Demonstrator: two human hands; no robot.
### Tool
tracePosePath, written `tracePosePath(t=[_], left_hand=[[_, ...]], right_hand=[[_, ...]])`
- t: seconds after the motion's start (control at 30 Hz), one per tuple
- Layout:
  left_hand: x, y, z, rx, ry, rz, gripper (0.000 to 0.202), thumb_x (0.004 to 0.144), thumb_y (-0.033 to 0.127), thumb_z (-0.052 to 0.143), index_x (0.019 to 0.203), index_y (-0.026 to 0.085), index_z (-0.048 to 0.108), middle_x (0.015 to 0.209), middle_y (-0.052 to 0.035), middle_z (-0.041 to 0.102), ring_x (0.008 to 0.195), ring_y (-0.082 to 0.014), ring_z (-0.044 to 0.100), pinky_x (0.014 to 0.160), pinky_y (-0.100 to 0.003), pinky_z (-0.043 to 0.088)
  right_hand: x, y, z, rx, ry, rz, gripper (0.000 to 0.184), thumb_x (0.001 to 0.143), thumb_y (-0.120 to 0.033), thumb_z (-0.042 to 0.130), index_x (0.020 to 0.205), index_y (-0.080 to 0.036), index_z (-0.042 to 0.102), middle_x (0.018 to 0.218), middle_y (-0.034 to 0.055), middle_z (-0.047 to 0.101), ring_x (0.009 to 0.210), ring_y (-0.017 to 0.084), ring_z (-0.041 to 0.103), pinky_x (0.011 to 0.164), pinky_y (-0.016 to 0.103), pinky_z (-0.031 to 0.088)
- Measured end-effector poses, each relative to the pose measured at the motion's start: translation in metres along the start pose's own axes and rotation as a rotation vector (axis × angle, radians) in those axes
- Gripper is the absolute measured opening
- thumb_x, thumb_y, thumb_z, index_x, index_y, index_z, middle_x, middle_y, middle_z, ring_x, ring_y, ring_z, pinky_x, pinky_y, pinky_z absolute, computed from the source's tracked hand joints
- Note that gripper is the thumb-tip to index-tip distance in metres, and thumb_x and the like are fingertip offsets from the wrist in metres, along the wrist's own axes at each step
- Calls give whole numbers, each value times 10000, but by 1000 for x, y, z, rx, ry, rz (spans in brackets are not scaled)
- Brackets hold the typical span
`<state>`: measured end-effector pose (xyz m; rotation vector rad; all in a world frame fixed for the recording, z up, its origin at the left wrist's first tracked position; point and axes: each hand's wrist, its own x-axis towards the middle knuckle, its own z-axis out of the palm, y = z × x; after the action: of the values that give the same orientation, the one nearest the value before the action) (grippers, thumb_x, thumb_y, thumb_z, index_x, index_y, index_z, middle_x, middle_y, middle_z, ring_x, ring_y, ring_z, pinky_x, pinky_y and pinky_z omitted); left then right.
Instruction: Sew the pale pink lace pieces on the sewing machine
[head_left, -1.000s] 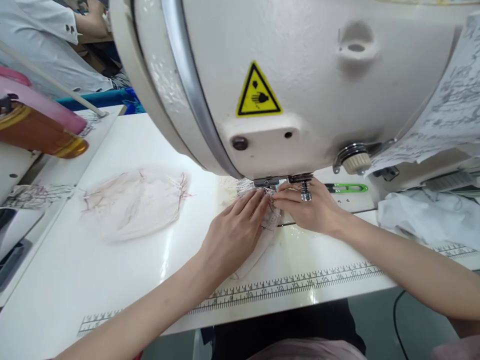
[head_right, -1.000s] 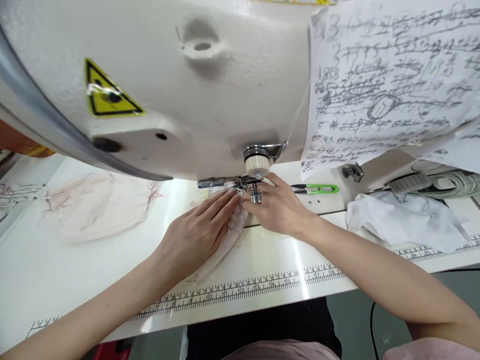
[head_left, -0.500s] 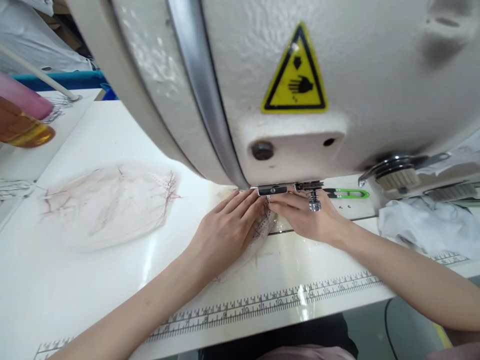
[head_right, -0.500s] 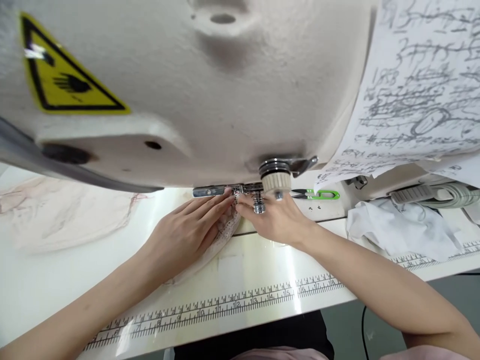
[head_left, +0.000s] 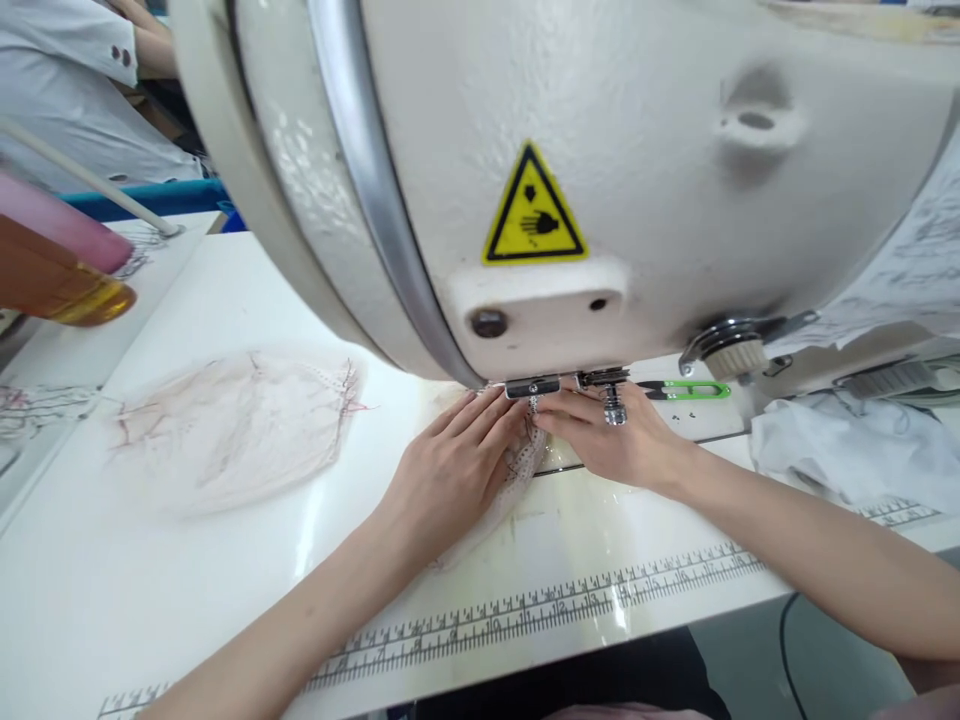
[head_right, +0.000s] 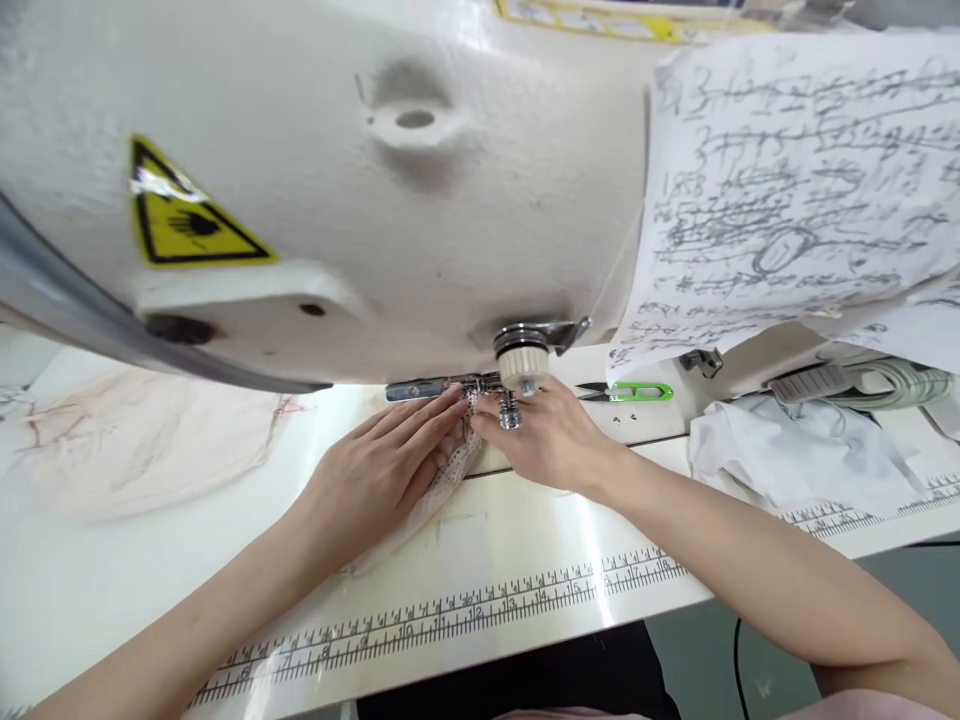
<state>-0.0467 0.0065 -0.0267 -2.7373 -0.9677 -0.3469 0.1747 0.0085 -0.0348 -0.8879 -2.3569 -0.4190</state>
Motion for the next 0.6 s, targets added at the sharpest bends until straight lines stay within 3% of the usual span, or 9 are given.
tracePosePath(t=[0.13, 0.27, 0.33, 0.43, 0.47, 0.53, 0.6], left_hand=[[2, 0, -3, -2, 12, 7, 421, 970, 228, 362, 1331, 66, 506, 1338, -130, 565, 1234, -269, 540, 996, -437, 489], [-2, -4, -25, 2, 25, 25, 346, 954, 220, 426, 1250, 138, 587, 1284, -95, 615, 1158, -277, 583, 893, -438, 511], [-14, -8, -39, -18, 19, 69, 335, 947, 325, 466, 1200, 168, 619, 1231, -78, 650, 1059, -285, 616, 784, -430, 517], [-44, -11, -51, -21, 12, 217, 575, 884, 612, 467, 1215, 164, 608, 1185, -91, 672, 937, -290, 631, 671, -416, 506], [-54, -9, -53, 0, 19, 249, 577, 867, 607, 510, 1242, 176, 591, 1176, -81, 678, 920, -271, 637, 666, -393, 510], [-70, -4, -56, 23, 46, 228, 445, 872, 375, 616, 1285, 220, 553, 1153, -45, 691, 905, -218, 653, 689, -328, 525], [-75, 3, -60, -63, 38, 77, 415, 888, 143, 555, 1289, 244, 526, 1169, -33, 680, 952, -182, 658, 727, -270, 534]], right_hand=[[-2, 1, 3, 18, -39, -1, 251, 863, -64, 503, 961, -217, 677, 1026, -45, 714, 921, 150, 623, 764, 319, 435], [-4, 2, 3, 33, -23, -11, 238, 853, -61, 512, 960, -206, 668, 1034, -40, 711, 920, 157, 615, 815, 328, 418], [-4, 2, 1, 12, -22, -13, 234, 851, -61, 516, 947, -213, 666, 1028, -46, 712, 886, 152, 612, 847, 328, 402], [-3, 1, -1, -35, -52, -21, 227, 851, -72, 518, 955, -216, 659, 1019, -56, 710, 831, 140, 596, 870, 321, 383], [-3, 1, -1, -49, -67, -22, 227, 855, -77, 512, 963, -215, 657, 1012, -57, 710, 823, 138, 590, 869, 320, 378], [-3, 0, -2, -72, -86, -18, 235, 860, -80, 494, 973, -212, 652, 988, -52, 715, 822, 139, 580, 870, 318, 367], [-4, 0, -1, -82, -71, -6, 251, 853, -75, 476, 966, -210, 655, 967, -50, 719, 814, 140, 569, 875, 318, 355]])
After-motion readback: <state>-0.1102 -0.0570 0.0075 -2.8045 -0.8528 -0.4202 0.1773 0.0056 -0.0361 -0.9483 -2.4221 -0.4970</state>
